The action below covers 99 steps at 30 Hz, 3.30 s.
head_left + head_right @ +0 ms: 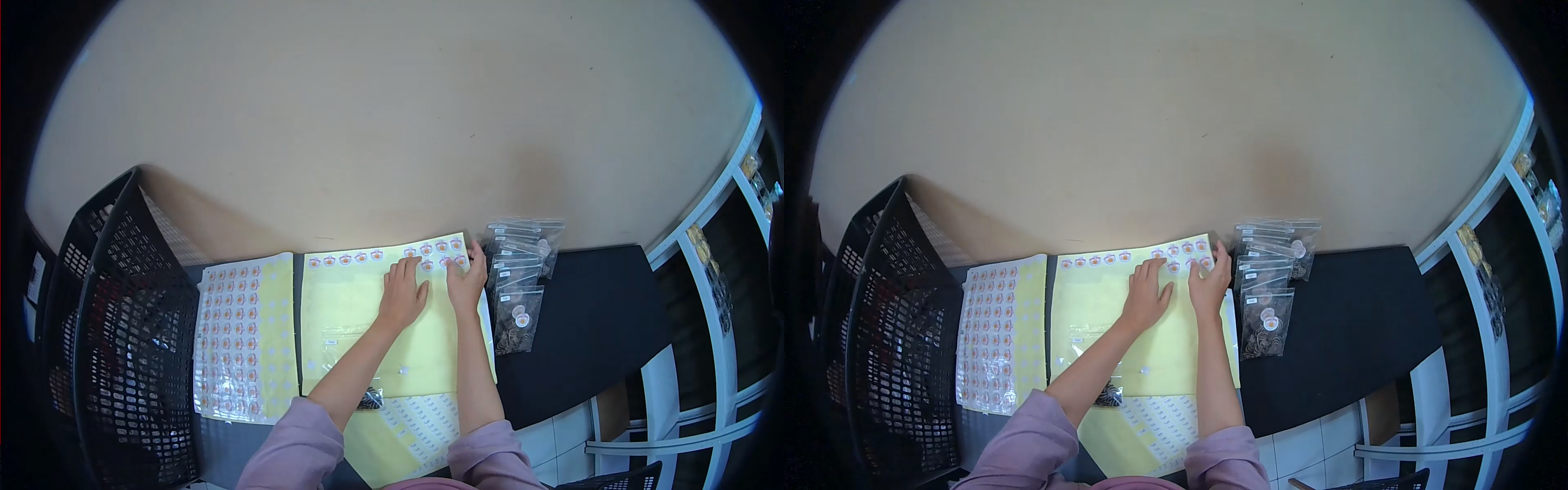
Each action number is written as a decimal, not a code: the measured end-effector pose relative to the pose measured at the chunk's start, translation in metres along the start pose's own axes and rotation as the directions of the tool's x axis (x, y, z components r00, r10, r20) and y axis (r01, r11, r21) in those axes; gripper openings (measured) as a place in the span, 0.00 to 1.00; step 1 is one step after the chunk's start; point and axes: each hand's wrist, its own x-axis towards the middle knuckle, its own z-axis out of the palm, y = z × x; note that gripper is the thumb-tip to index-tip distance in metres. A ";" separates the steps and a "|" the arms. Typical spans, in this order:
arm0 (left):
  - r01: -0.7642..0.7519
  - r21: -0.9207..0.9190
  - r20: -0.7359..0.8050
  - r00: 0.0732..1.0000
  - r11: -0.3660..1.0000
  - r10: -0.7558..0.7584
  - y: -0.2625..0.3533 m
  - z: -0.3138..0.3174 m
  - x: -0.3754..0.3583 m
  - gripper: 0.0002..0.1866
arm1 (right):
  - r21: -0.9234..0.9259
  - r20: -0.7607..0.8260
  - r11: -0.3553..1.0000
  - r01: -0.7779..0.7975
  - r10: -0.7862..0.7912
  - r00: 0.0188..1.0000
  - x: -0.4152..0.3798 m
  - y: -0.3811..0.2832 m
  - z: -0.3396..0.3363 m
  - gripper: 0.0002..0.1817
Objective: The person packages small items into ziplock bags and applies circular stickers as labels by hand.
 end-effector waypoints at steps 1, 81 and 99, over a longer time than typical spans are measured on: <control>0.001 0.001 0.004 1.000 1.000 -0.001 0.000 0.001 0.001 0.25 | 0.000 0.000 1.000 -0.004 0.004 1.000 0.004 -0.010 -0.005 0.32; -0.216 -0.075 -0.402 0.900 0.973 0.169 -0.003 -0.004 0.001 0.11 | 0.107 0.722 0.982 -0.153 0.028 0.691 0.020 -0.032 -0.035 0.12; -0.196 -0.089 -0.332 0.930 0.977 0.157 -0.003 -0.005 0.001 0.12 | 0.092 0.733 0.980 -0.174 0.052 0.679 0.020 -0.030 -0.034 0.13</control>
